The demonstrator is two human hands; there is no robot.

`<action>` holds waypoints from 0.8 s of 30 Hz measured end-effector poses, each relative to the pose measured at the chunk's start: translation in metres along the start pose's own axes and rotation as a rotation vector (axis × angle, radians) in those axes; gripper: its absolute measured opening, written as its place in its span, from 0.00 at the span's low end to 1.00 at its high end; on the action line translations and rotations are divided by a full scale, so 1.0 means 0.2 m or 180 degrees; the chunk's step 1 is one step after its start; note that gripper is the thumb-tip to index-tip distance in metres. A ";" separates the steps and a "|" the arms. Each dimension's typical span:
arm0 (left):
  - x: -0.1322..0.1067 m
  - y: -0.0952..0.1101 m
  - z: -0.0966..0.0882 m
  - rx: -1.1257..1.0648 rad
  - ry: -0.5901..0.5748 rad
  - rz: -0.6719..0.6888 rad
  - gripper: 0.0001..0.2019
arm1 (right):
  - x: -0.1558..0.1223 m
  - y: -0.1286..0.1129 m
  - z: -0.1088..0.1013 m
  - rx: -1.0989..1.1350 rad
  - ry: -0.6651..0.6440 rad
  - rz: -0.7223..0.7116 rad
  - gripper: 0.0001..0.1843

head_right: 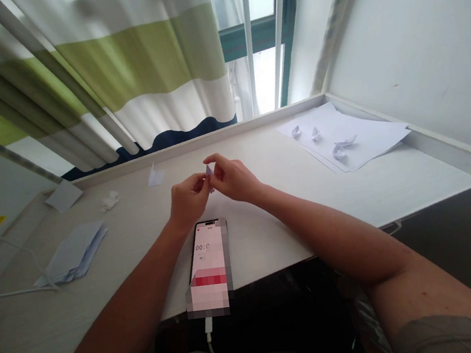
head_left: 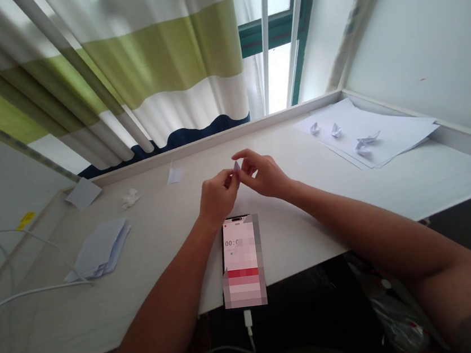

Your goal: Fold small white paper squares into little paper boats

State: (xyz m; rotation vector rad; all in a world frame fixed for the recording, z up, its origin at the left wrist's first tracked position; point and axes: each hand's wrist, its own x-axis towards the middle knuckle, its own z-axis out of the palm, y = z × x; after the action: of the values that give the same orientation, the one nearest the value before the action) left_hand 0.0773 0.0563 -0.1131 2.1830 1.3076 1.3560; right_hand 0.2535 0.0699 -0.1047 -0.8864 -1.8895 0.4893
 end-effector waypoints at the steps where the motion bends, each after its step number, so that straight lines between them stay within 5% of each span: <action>1: 0.00 0.00 -0.01 0.0224 0.0043 0.0118 0.10 | 0.00 0.00 0.00 -0.0042 0.0004 0.0072 0.12; 10: 0.00 0.01 -0.02 0.0801 0.0096 0.0639 0.14 | -0.01 -0.03 0.00 0.0132 0.0120 0.0433 0.07; 16: -0.02 0.06 0.01 -0.0235 0.0381 -0.0227 0.10 | 0.00 -0.04 0.00 -0.0542 0.0373 0.0509 0.08; 24: 0.00 0.11 0.03 -0.1943 0.0397 -0.1004 0.09 | -0.01 -0.03 0.00 -0.0147 0.0394 0.0355 0.11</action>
State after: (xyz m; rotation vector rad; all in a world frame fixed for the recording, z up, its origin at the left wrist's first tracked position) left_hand 0.0948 0.0458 -0.1039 1.4461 1.0342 1.5217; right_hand 0.2514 0.0636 -0.1016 -1.0335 -1.7514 0.4490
